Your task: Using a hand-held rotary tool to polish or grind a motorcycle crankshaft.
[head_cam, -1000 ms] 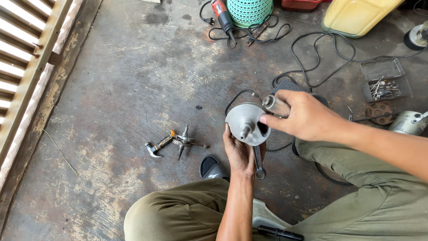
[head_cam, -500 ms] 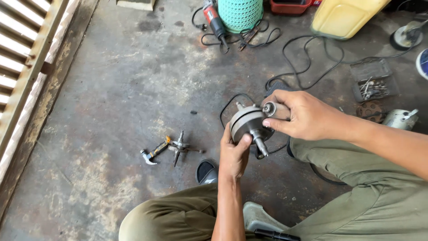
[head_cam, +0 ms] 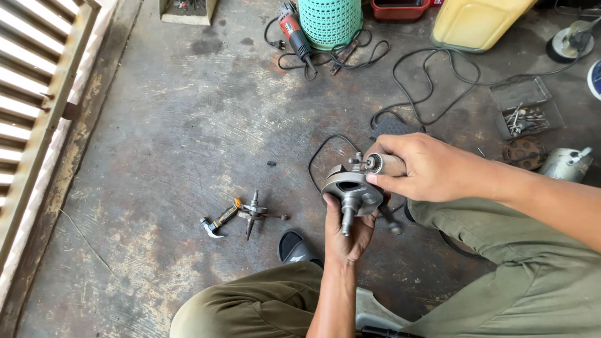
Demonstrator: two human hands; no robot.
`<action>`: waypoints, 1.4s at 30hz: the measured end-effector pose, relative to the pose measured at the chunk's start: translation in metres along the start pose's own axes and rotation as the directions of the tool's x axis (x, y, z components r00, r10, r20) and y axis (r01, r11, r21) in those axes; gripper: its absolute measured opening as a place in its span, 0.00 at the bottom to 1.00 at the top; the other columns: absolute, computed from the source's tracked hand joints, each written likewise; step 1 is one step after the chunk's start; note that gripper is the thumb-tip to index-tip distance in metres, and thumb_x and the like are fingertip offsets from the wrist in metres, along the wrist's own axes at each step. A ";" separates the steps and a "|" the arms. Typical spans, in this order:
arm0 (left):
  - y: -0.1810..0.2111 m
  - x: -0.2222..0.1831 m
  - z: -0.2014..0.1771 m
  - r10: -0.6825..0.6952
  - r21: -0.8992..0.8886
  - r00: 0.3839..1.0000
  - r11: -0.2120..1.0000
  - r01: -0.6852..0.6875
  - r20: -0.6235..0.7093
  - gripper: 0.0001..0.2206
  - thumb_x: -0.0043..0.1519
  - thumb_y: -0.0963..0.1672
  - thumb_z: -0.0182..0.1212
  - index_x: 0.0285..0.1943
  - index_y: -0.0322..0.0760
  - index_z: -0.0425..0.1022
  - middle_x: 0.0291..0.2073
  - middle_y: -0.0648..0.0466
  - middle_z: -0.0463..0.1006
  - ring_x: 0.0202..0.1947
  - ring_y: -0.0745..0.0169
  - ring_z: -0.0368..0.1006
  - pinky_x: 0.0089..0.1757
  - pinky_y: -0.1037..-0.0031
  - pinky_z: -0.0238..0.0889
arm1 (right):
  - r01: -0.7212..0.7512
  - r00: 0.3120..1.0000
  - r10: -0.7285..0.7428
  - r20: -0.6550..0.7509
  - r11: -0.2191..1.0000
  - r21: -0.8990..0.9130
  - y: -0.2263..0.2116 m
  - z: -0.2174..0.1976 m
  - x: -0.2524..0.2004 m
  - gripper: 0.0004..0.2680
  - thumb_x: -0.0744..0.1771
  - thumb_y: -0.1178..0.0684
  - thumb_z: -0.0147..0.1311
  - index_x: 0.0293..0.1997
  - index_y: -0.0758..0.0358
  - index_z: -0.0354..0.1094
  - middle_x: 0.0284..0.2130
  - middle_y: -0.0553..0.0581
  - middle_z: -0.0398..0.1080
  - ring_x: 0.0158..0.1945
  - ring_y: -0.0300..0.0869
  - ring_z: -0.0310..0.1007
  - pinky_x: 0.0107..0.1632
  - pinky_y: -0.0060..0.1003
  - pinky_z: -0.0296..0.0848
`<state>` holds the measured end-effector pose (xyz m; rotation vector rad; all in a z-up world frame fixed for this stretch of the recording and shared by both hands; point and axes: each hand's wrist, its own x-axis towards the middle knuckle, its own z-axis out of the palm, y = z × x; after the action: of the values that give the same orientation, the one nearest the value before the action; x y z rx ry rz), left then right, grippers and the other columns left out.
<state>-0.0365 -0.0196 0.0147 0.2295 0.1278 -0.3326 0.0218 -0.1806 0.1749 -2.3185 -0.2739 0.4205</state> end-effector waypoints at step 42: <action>0.010 0.010 -0.004 -0.138 0.260 0.943 0.940 0.221 -0.302 0.33 0.64 0.63 0.50 0.56 0.32 0.74 0.40 0.49 0.79 0.41 0.57 0.79 0.49 0.66 0.74 | 0.316 0.928 -0.361 -0.090 0.893 -0.322 -0.017 0.028 -0.015 0.14 0.56 0.47 0.69 0.31 0.49 0.62 0.17 0.51 0.75 0.24 0.49 0.81 0.29 0.41 0.77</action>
<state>-0.0244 -0.0127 0.0115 0.5607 0.3829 -0.5028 -0.0034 -0.1555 0.1718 -2.5145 -0.7016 0.0294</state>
